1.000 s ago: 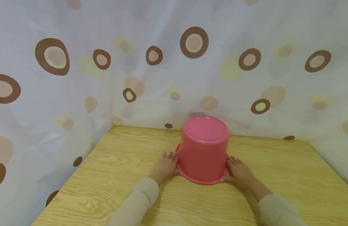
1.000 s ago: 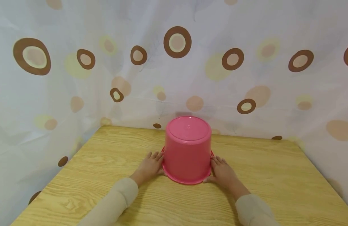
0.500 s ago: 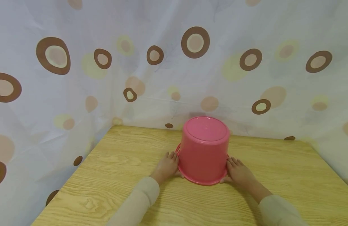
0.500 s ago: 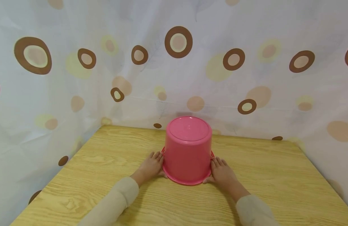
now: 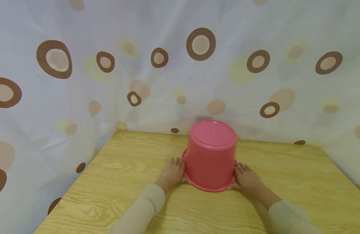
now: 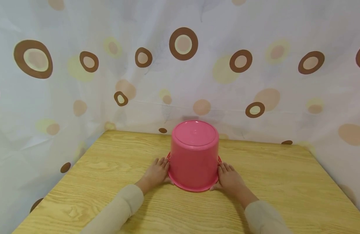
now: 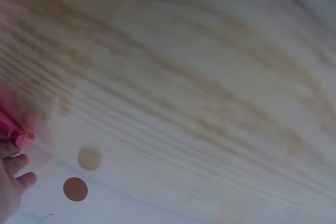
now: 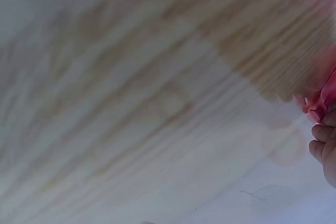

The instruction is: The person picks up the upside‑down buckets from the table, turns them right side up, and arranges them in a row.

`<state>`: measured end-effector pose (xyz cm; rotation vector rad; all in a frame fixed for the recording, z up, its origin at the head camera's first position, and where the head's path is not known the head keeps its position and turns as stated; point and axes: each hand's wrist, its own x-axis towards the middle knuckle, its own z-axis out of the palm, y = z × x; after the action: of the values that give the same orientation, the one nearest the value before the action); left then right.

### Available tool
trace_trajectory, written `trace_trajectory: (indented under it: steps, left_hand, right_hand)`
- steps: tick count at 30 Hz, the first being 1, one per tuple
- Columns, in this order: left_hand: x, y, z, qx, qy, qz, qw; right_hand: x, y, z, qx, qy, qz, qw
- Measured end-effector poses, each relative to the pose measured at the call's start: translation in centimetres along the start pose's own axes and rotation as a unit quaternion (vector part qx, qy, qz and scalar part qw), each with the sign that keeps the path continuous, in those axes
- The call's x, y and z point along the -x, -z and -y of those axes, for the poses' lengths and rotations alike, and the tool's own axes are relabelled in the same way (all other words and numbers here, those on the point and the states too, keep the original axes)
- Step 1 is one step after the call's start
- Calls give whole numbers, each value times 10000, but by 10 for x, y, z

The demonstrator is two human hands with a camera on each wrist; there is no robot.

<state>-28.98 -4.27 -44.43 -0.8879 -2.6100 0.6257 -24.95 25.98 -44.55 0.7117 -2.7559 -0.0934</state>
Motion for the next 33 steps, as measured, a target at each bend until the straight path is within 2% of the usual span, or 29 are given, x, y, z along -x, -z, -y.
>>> trace_trajectory:
  steps: [8, 17, 22, 29, 33]
  left_hand:
    - [1, 1, -1, 229, 90, 294, 9993]
    - [2, 0, -2, 380, 109, 337, 9987]
    - [3, 3, 0, 667, 101, 360, 9971]
    - [6, 10, 3, 921, 119, 307, 9952]
    - [8, 11, 4, 908, 75, 104, 9958]
  right_hand:
    - [1, 4, 3, -4, -101, 240, 9997]
    - [3, 2, -1, -184, 4, 24, 9998]
    - [4, 6, -4, -327, 109, -44, 9994]
    - [5, 12, -6, -921, 62, -81, 9957]
    - [7, 14, -7, -1279, -17, -133, 9917]
